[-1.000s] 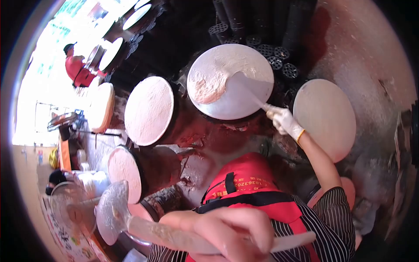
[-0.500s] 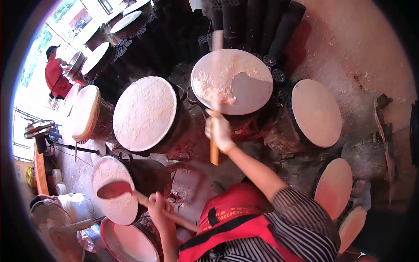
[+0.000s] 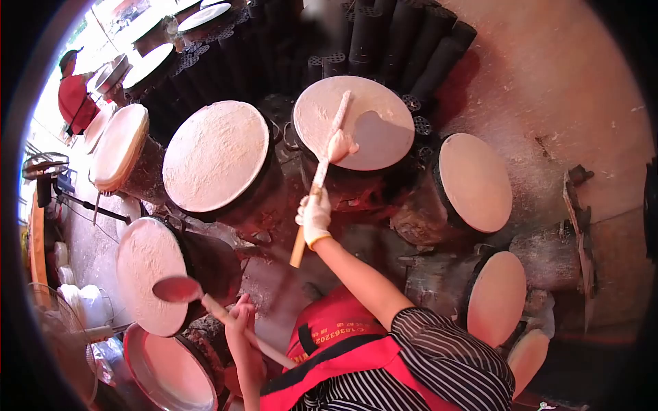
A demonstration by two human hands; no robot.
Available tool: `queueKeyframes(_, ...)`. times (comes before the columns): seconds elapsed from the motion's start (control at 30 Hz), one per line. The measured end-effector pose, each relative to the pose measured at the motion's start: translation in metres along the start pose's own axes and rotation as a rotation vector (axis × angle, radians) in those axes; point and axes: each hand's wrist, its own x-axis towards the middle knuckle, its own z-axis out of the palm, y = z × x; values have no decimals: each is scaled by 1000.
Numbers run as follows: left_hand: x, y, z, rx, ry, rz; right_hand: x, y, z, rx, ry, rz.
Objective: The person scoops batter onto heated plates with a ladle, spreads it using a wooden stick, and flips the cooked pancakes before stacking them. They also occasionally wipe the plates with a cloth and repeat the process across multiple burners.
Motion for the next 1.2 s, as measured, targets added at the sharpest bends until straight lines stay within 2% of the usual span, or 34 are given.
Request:
queueKeyframes(0.13,7,-1,31,22,-75,-88,-9,-62,-61,-168,-7,-38)
queueKeyframes(0.23,7,-4,44,22,-95,-90,6,-108,-67,-108,47,-112)
queueKeyframes(0.3,10,-9,45,30,-124,-86,24,-111,-41,54,26,-137)
queueKeyframes(0.33,10,-11,49,23,-125,-94,21,-109,-24,110,-53,-108)
queueKeyframes(0.37,11,-12,55,18,-127,-103,18,-100,-10,72,-95,-46)
queueKeyframes(0.43,8,-13,68,6,-120,-119,11,-73,-8,-285,-276,-19)
queueKeyframes(0.5,5,-11,82,-14,-105,-129,5,-68,-33,-312,-318,178)
queueKeyframes(0.53,6,-12,85,-3,-104,-125,3,-78,-55,-370,-352,154)
queueKeyframes(0.6,7,-16,92,9,-96,-118,6,-109,-102,-250,-307,194)
queueKeyframes(0.7,7,-19,103,21,-87,-111,9,-173,-142,-398,-184,166)
queueKeyframes(0.77,9,-23,114,25,-108,-144,19,-197,-125,-390,-156,137)
queueKeyframes(0.83,13,-27,128,32,-133,-168,37,-184,-109,-221,-181,86)
queueKeyframes(0.9,16,-33,145,37,-154,-187,22,-172,-93,-326,-294,149)
queueKeyframes(0.93,13,-31,156,36,-152,-184,13,-172,-103,-448,-480,191)
queueKeyframes(0.97,12,-31,162,49,-145,-179,7,-177,-115,-537,-547,259)
queueKeyframes(1.03,12,-33,175,68,-127,-168,9,-201,-162,-626,-481,322)
queueKeyframes(1.13,14,-37,187,133,-146,-125,23,-252,-214,-478,-365,309)
queueKeyframes(1.17,14,-40,191,122,-156,-138,28,-264,-215,-442,-415,301)
queueKeyframes(1.2,17,-44,197,111,-169,-149,35,-268,-208,-425,-362,271)
